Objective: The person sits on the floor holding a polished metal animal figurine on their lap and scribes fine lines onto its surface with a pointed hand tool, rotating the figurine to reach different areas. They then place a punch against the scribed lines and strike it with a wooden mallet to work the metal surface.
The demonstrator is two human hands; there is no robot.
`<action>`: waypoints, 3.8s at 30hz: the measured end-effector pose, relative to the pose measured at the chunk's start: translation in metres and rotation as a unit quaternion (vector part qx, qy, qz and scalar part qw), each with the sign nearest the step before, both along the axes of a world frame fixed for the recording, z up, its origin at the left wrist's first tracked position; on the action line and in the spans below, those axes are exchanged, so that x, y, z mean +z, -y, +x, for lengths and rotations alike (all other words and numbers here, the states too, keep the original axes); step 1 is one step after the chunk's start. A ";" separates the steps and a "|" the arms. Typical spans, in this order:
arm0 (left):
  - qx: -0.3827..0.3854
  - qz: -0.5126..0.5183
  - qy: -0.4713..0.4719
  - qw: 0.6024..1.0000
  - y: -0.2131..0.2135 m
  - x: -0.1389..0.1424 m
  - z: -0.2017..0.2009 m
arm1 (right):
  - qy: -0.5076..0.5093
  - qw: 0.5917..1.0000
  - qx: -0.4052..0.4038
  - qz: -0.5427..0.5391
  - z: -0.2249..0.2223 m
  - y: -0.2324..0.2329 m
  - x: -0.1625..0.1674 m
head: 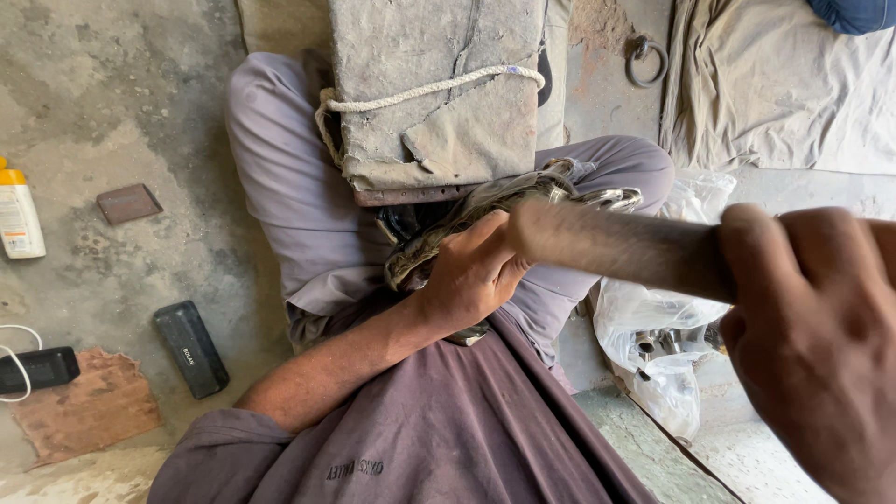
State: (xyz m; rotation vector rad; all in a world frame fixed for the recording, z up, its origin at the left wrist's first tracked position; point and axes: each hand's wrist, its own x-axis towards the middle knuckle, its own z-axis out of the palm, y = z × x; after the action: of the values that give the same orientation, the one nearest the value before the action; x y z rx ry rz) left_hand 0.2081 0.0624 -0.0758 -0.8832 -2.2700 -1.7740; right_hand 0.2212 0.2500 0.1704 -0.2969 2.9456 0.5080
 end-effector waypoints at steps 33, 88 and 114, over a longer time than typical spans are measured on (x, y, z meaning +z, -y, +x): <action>-0.014 0.010 0.032 0.999 0.003 0.008 -0.004 | -0.024 0.998 0.055 -0.019 -0.015 -0.005 0.002; -0.415 -0.180 0.110 0.885 -0.075 0.100 -0.130 | -0.193 0.918 -0.228 -0.260 0.042 -0.114 -0.095; -0.282 -0.185 0.111 0.935 -0.050 0.079 -0.115 | -0.043 0.919 -0.240 -0.309 -0.004 -0.126 -0.075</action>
State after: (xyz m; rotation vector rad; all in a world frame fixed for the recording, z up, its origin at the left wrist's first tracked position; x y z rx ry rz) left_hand 0.0932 0.1123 0.0033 -1.6186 -2.7574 -1.7253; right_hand 0.2170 0.3757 0.0951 0.4009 3.0129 -0.4917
